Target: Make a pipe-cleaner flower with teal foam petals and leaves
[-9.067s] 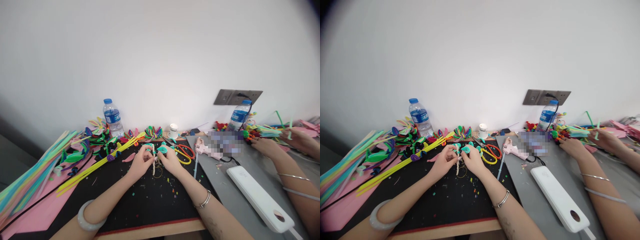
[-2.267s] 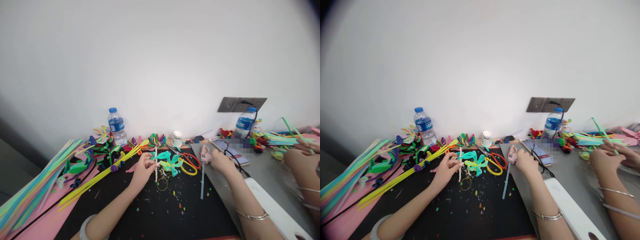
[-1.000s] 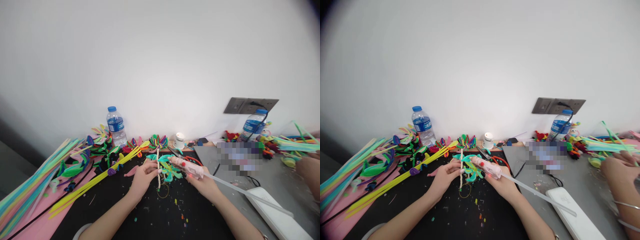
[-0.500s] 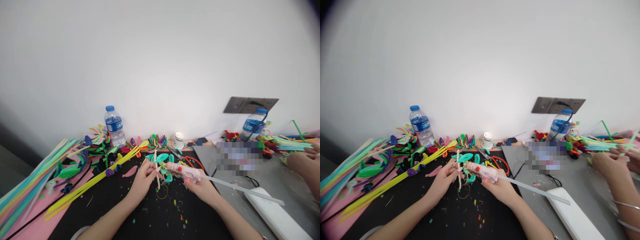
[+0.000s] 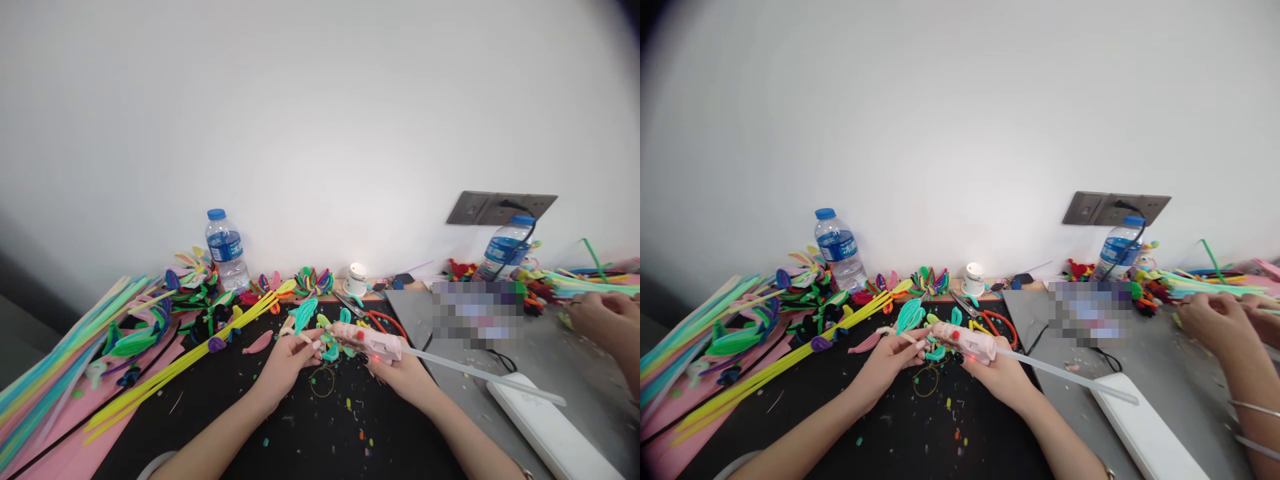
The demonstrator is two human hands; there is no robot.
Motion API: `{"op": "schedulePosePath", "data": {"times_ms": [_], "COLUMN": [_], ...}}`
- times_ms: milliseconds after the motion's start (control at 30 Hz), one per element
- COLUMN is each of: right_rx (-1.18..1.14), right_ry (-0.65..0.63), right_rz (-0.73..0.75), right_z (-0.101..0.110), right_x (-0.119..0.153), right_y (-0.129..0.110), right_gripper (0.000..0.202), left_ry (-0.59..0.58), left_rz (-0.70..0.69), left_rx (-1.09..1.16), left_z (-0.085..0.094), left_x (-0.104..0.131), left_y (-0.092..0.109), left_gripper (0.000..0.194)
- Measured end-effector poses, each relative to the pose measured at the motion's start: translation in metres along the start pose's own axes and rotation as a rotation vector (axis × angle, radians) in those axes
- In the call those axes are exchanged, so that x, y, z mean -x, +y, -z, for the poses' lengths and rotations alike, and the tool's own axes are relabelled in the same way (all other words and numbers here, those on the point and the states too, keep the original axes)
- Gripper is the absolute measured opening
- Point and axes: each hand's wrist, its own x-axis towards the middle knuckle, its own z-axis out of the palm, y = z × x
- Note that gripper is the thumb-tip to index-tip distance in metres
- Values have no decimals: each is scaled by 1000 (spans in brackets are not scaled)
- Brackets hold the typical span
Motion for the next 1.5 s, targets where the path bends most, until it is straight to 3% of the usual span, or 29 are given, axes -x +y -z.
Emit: {"op": "schedulePosePath", "data": {"times_ms": [267, 533, 800, 1033, 1500], "right_rx": [17, 67, 139, 154, 159], "right_ry": [1, 23, 85, -6, -18], "right_rz": [30, 47, 45, 50, 54], "right_z": [2, -2, -6, -7, -7], "right_x": [0, 1, 2, 0, -1], "right_y": [-7, -3, 3, 3, 4], "right_gripper": [19, 12, 11, 15, 7], "left_ry": [-13, 84, 35, 18, 3], "left_rz": [10, 43, 37, 23, 27], "left_rx": [-32, -19, -55, -44, -45], "left_z": [1, -3, -3, -3, -4], "left_x": [2, -1, 1, 0, 0], "left_y": [4, 0, -3, -7, -6], "left_gripper": [21, 28, 25, 25, 24]}}
